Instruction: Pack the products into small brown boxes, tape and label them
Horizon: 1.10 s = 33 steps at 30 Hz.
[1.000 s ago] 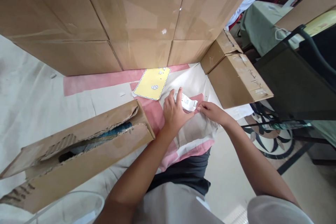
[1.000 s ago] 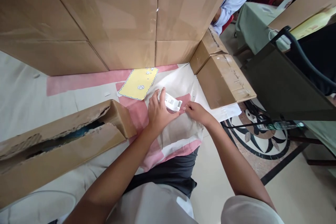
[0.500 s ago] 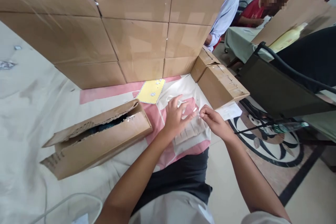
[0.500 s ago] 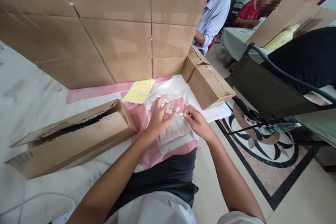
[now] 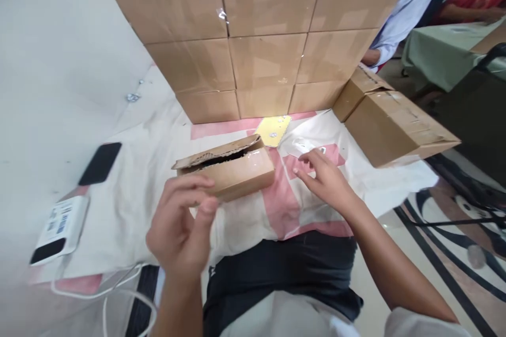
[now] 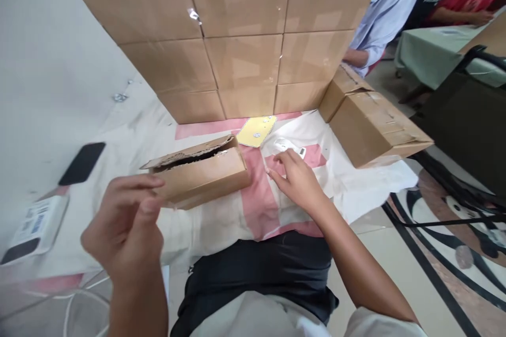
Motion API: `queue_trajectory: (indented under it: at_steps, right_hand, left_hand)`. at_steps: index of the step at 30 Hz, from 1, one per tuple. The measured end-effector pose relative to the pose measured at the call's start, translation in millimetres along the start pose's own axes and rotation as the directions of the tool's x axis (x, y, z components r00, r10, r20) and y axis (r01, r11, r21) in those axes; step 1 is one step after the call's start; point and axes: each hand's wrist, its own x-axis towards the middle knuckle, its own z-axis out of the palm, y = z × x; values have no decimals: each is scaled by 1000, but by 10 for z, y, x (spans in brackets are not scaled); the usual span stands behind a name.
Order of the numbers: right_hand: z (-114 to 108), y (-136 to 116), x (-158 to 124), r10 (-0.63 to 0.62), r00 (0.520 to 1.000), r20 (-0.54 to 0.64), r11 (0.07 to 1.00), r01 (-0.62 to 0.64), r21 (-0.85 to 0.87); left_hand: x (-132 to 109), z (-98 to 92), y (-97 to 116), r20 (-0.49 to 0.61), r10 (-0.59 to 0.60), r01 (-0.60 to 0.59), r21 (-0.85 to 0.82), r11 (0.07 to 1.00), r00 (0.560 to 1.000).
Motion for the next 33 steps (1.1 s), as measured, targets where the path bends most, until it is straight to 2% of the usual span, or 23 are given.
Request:
queue_trajectory:
  at_steps: [1,2,3,5,6,9,12,16,20,23,26,33]
  right_hand:
    - [7,-127,87,-109,992,-66,994,111,24]
    - [15,-275,180,-221,970,-104,974,224,25]
    - [32,-429,277,-324,941,-97,945,326,5]
    - [119,-704,469,-458,889,9,887,458,-57]
    - [191,-803,556,-482,873,72,870,487,-81]
    - [450,-926,724,-466,869,169,866,487,-115]
    - [604,-887,735,-446,883,148,877,464,-127]
    - [591,-827,685,-447,885,133,880,461,-116]
    - [573,-833,712,-451,885,117,884,461,-74]
    - [596,-839,741,-454,884,112,886,462,-52]
    - [621,-836,744,-449,887,111,889,456,-44]
    - [571,-859,723,-403,909,103,915,401,40]
  left_hand:
    - [82,-139,-90,81,-15,17,-32,999,997]
    - [161,-252,-174,210,-32,38,-25,999,977]
    - [233,-340,-250,319,-39,41,0,999,947]
    - [353,-438,-372,515,-55,5,97,995,855]
    - [400,-452,-425,555,-58,-21,134,991,830]
    - [512,-400,-594,587,-58,-69,191,979,808]
    - [614,-303,-822,601,-76,-74,221,973,796]
    - [729,-252,-1102,605,-164,-23,289,957,779]
    - [762,-285,-1222,662,-261,3,364,931,703]
    - [757,-310,-1254,655,-354,32,450,893,668]
    - [764,-294,-1280,653,-406,110,444,889,639]
    - [774,-171,-1318,593,-542,406,360,840,595]
